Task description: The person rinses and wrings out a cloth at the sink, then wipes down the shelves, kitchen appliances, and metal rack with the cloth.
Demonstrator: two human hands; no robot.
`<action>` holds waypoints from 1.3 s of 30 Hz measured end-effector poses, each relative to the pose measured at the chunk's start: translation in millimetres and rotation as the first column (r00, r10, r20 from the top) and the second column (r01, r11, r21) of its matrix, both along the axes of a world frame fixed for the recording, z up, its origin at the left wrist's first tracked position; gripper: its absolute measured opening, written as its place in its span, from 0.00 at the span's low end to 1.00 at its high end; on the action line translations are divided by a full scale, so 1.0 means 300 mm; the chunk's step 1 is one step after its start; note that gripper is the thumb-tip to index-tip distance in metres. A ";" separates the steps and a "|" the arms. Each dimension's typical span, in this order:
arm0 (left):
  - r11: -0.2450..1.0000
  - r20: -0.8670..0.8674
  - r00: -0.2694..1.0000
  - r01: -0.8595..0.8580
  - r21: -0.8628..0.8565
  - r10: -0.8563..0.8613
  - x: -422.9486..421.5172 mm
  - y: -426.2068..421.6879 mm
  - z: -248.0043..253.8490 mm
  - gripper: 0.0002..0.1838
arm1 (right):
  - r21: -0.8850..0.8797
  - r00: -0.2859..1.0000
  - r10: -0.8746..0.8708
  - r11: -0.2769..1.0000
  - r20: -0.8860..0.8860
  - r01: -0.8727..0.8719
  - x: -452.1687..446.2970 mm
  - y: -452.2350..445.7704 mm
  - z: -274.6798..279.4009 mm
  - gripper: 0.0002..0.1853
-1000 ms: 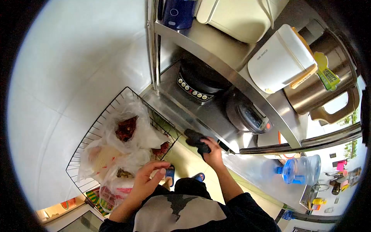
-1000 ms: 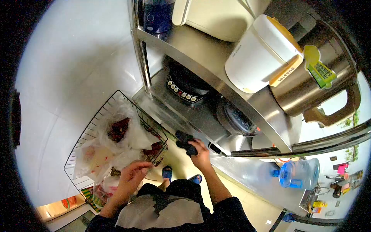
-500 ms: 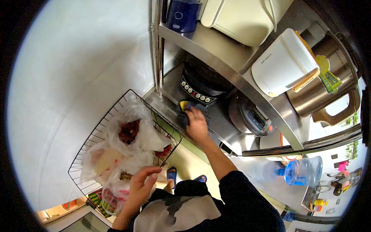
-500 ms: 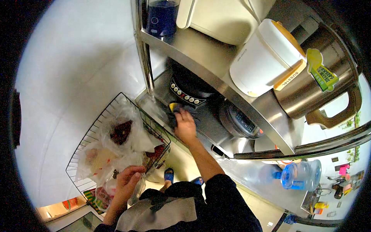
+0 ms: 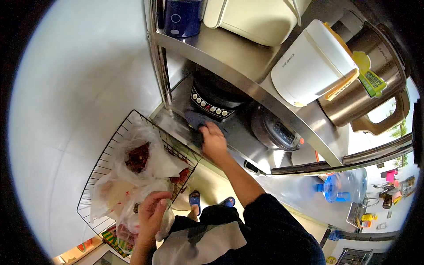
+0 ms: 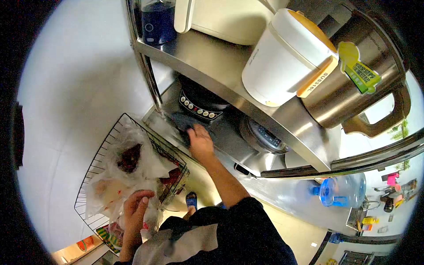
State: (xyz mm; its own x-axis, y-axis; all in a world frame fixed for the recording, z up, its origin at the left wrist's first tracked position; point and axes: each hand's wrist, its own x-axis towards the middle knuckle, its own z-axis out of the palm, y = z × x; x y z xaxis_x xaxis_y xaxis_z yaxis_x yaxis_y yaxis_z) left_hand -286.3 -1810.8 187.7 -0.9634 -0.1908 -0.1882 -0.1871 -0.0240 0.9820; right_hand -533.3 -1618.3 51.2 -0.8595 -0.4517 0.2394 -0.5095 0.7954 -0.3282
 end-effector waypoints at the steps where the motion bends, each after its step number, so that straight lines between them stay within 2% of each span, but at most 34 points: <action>1: 1.000 0.000 1.000 0.003 0.002 -0.003 -0.010 0.003 0.005 0.11 | 0.018 0.998 -0.056 0.998 0.022 0.056 0.046 0.058 0.025 0.25; 3: 0.999 0.029 1.000 0.007 0.033 -0.008 -0.023 0.012 0.018 0.11 | -0.024 0.997 -0.070 0.997 0.031 0.070 0.108 0.180 0.034 0.31; 6: 0.998 -0.009 0.999 0.044 0.043 -0.043 -0.043 0.030 -0.019 0.12 | 0.083 0.989 -0.144 0.986 -0.027 0.146 0.170 0.276 0.046 0.33; 8: 0.997 -0.011 0.997 0.076 0.010 -0.076 -0.055 0.042 -0.028 0.12 | 0.092 0.981 -0.192 0.977 -0.038 0.195 0.140 0.282 0.036 0.33; 10: 0.993 -0.007 0.993 0.114 -0.027 -0.115 -0.070 0.058 -0.018 0.13 | 0.001 0.971 -0.237 0.971 -0.003 0.238 0.071 0.252 0.049 0.34; 12: 0.989 0.005 0.990 0.143 -0.029 -0.143 -0.082 0.080 0.013 0.13 | 0.091 0.972 -0.235 0.968 0.005 0.233 0.047 0.211 0.055 0.36; 17: 0.985 0.064 0.982 0.175 0.016 -0.175 -0.083 0.125 0.023 0.12 | 0.151 0.981 -0.178 0.975 0.074 0.166 0.142 0.201 0.065 0.37; 20: 0.984 0.051 0.983 0.179 0.009 -0.179 -0.095 0.136 0.017 0.12 | 0.185 0.982 -0.187 0.966 0.012 0.181 0.119 0.207 0.104 0.37; 21: 0.984 0.037 0.983 0.178 0.004 -0.178 -0.092 0.137 0.016 0.12 | 0.255 0.968 -0.246 0.940 0.044 0.227 0.069 0.209 0.094 0.36; 22: 0.984 0.037 0.983 0.180 0.002 -0.180 -0.091 0.139 0.019 0.12 | 0.253 0.968 -0.248 0.940 0.044 0.229 0.036 0.202 0.104 0.36; 24: 0.985 0.020 0.985 0.169 0.031 -0.170 -0.090 0.139 0.031 0.12 | 0.255 0.940 -0.306 0.931 0.152 0.262 -0.002 0.182 0.120 0.36; 26: 0.983 0.015 0.985 0.173 0.056 -0.174 -0.084 0.142 0.013 0.12 | 0.249 0.943 -0.296 0.935 0.151 0.254 0.031 0.190 0.117 0.35; 28: 0.981 0.019 0.984 0.174 0.085 -0.176 -0.077 0.150 0.008 0.12 | 0.250 0.958 -0.197 0.958 0.207 0.142 0.108 0.203 0.117 0.35; 29: 0.980 0.021 0.982 0.183 0.073 -0.185 -0.073 0.155 0.010 0.12 | 0.225 0.990 -0.127 0.968 0.066 0.109 0.137 0.215 0.095 0.36; 33: 0.977 -0.005 0.979 0.204 0.058 -0.204 -0.077 0.173 0.036 0.12 | 0.214 0.977 -0.146 0.970 0.156 0.111 0.060 0.230 0.133 0.33; 35: 0.976 -0.009 0.977 0.211 0.054 -0.211 -0.075 0.180 0.046 0.12 | 0.198 0.940 -0.265 0.954 0.215 0.223 -0.034 0.230 0.128 0.34; 38: 0.973 -0.022 0.973 0.229 0.023 -0.228 -0.059 0.182 0.039 0.11 | 0.228 0.967 -0.219 0.956 0.126 0.187 0.024 0.200 0.111 0.34; 39: 0.971 -0.025 0.971 0.238 0.000 -0.238 -0.059 0.184 0.033 0.11 | 0.255 0.972 -0.164 0.960 0.170 0.117 0.060 0.200 0.102 0.34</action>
